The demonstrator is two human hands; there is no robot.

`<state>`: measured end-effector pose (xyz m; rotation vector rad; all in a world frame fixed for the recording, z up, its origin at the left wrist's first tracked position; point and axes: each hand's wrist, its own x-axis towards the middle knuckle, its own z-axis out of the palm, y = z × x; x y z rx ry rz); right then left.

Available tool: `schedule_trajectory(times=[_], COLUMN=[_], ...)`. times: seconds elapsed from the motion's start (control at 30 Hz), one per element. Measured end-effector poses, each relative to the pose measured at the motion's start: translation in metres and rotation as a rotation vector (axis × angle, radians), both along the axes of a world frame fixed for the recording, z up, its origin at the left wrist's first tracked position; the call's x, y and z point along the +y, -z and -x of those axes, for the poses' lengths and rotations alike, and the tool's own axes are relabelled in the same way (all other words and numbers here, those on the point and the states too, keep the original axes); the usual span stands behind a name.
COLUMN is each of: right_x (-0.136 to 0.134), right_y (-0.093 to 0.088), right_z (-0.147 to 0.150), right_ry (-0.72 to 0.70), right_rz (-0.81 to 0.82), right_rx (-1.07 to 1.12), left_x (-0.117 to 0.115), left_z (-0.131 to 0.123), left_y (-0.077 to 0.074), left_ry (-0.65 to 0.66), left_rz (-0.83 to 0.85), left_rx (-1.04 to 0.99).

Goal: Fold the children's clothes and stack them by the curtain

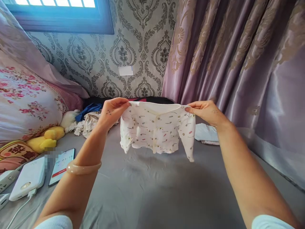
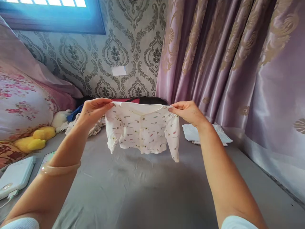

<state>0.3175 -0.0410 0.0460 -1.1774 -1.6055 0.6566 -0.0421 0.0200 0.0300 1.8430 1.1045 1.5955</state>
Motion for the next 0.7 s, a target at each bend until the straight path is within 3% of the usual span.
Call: schedule_trajectory(times=[0.27, 0.37, 0.43, 0.53, 0.7], right_x=[-0.054, -0.053, -0.042, -0.016, 0.029], right_y=[-0.021, -0.017, -0.008, 0.014, 0.079], right_z=[0.002, 0.003, 0.001, -0.002, -0.002], right_ry=[-0.068, -0.060, -0.059, -0.100, -0.072], right_rz=[0.115, 0.134, 0.174, 0.316, 0.432], right_rx=[0.020, 0.033, 0.032, 0.031, -0.034], left_x=[-0.059, -0.067, -0.060, -0.031, 0.031], left_z=[0.020, 0.021, 0.020, 0.018, 0.007], left_y=[-0.021, -0.028, -0.025, 0.002, 0.082], left_ry=[0.061, 0.039, 0.040, 0.122, 0.189], left_rz=[0.051, 0.148, 0.217, 0.289, 0.361], left_rx=[0.044, 0.081, 0.141, 0.273, 0.475])
